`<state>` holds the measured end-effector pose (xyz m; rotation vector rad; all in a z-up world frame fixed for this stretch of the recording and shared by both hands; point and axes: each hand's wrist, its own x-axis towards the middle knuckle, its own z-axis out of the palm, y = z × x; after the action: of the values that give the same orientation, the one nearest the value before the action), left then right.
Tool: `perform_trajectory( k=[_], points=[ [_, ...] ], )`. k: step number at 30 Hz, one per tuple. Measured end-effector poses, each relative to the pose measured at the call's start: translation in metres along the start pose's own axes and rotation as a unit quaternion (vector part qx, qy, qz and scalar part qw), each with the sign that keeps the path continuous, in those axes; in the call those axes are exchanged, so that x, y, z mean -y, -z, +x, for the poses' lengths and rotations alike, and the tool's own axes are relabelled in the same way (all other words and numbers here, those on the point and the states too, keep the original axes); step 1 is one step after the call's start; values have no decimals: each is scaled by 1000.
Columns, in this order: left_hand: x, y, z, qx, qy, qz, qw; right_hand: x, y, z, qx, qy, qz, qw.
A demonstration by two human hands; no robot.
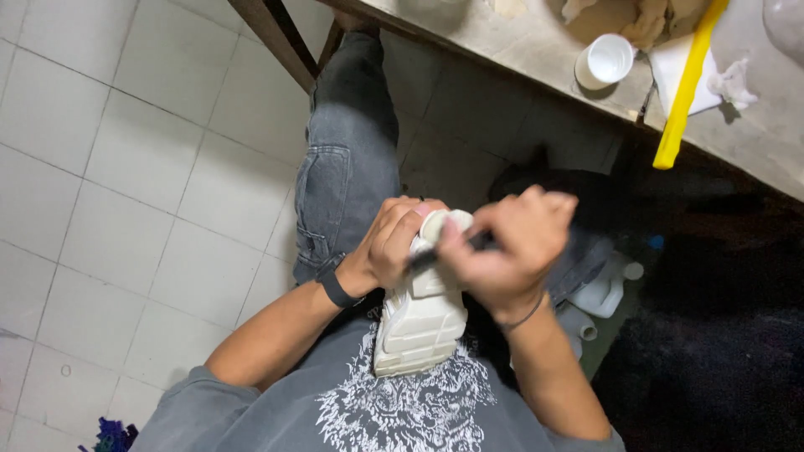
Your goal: The person scrubs the sole of a white sneaker with a brush dipped in a cleaning solution. They then wipe the shoe with a cloth and continue scrubbing different sections of the sole.
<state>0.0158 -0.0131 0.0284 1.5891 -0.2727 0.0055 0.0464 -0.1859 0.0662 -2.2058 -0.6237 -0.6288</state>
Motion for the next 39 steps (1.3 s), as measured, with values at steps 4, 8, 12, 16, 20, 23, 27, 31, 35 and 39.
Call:
perform_trajectory(
  k=[4, 8, 12, 16, 20, 23, 27, 31, 35, 39],
  points=[
    [-2, 0, 2, 19, 0, -8, 1000, -8, 2, 0, 1, 10, -2, 1000],
    [-5, 0, -4, 8, 7, -10, 1000, 21, -2, -4, 20, 48, 17, 998],
    [-10, 2, 2, 23, 7, -15, 1000, -7, 0, 2, -6, 30, -15, 999],
    [-15, 2, 8, 3, -7, -21, 1000, 2, 0, 2, 3, 42, -4, 999],
    [-5, -5, 0, 18, -7, -21, 1000, -25, 6, 8, 5, 3, -14, 1000],
    [-6, -5, 0, 17, -9, -13, 1000, 12, 9, 5, 29, 32, 10, 999],
    [-7, -6, -3, 32, -5, -6, 999, -15, 11, 7, 24, 13, -30, 999],
    [-7, -6, -2, 29, -10, 0, 1000, -3, 9, 8, 32, 17, -7, 999],
    [0, -9, 0, 41, -16, -1, 999, -24, 10, 9, 34, -4, -18, 999],
    [-1, -7, -1, 42, -11, 0, 999, -5, 13, 8, 51, 21, 1, 999]
  ],
)
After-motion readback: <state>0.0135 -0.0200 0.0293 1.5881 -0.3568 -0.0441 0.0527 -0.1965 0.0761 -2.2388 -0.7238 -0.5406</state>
